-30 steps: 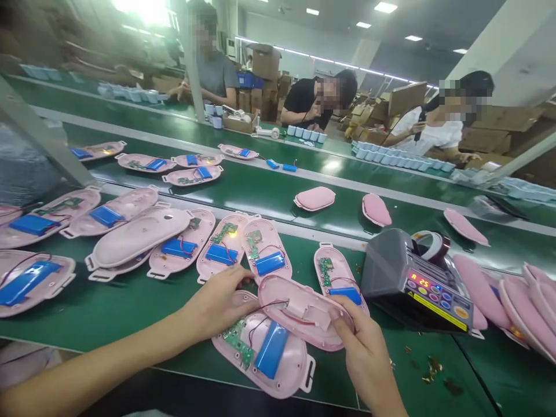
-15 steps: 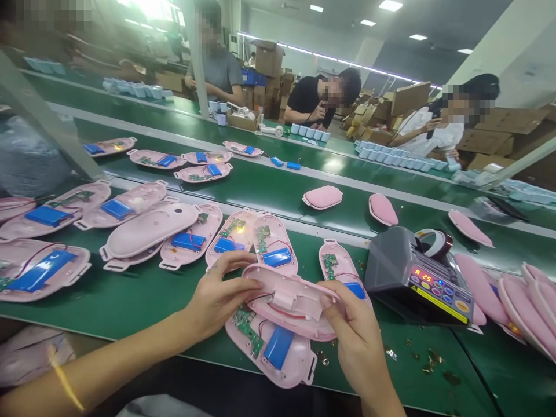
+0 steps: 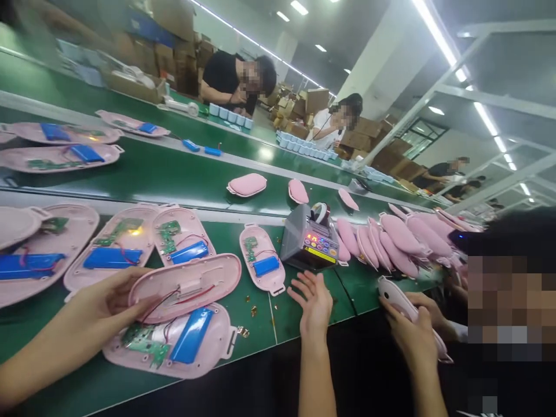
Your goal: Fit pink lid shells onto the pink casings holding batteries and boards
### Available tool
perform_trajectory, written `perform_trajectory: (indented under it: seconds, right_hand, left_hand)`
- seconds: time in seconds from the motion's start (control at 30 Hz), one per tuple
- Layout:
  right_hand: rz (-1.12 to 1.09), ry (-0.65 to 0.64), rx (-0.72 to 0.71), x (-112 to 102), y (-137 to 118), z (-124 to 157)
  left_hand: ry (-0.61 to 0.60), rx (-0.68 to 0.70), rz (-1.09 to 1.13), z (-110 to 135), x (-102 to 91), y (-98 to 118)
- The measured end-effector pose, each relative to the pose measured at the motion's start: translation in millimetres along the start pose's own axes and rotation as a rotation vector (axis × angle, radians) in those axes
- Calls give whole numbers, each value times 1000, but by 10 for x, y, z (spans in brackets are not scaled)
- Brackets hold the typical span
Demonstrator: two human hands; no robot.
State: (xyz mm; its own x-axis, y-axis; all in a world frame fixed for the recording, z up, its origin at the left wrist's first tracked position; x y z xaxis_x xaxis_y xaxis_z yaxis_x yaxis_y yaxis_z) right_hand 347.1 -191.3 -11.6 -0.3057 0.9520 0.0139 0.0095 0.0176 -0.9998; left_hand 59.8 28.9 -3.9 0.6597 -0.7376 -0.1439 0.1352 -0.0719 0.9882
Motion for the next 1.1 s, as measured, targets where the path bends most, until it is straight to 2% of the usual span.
perform_trajectory:
  seconds: [0.1, 0.17, 0.3, 0.37, 0.4, 0.43, 0.5, 0.57, 0.63, 0.67, 0.77, 0.87, 0.93, 1.0, 1.1]
  right_hand:
    - [11, 38, 36, -17, -37, -209]
    - [26, 56, 24, -34, -38, -254]
    - [26, 97, -35, -129, -75, -31]
    - [33, 53, -107, -52, -203, 170]
    - [70, -25, -189, 58, -311, 275]
    - [155, -174, -303, 229, -441, 381]
    - [416, -566, -598, 693, -703, 596]
    - [702, -923, -802, 1187, -855, 760]
    - [897, -1145, -914, 1575, -878, 835]
    - [959, -1206, -946, 1708, -849, 846]
    - [1047, -1230, -1059, 1891, -694, 831]
    - [1046, -1139, -1232, 1912, -572, 819]
    - [1018, -1072, -1290, 1918, -547, 815]
    - [989, -1046, -1252, 1927, -565, 795]
    - [964, -1154, -1087, 1915, -646, 742]
  left_hand:
    - [-25, -53, 43, 0, 7, 11]
    - [-17, -92, 66, 10, 6, 50]
    - [10, -172, 139, 32, 6, 143]
    - [7, -193, 209, 32, 10, 170]
    - [5, -200, 233, 28, 11, 175]
    - [3, -206, 244, 24, 11, 174]
    - [2, -201, 248, 21, 9, 163]
    - [16, -182, 266, 26, 9, 145]
    - [22, -167, 305, 35, 12, 114]
    - [18, -161, 324, 38, 16, 95]
    - [-10, -132, 344, 38, 26, 30]
    - [-22, -109, 321, 26, 25, -26]
    - [-16, -99, 286, 20, 18, -48]
    - [-23, -94, 245, 18, 13, -59]
    - [-48, -108, 228, 19, 13, -67]
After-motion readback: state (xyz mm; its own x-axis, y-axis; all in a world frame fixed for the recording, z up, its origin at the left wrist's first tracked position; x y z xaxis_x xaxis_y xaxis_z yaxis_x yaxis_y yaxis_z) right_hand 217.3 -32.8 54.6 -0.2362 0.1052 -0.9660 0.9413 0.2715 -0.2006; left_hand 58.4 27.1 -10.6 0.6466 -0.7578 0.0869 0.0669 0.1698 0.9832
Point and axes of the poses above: each hand's wrist, its own z-axis away from the middle knuckle, its own x-axis out of the palm, y = z × x, the point moved 2 cm from there along -z, towards the middle knuckle, and after that the axes turned 1 degree about x, right-handed, at the moved point
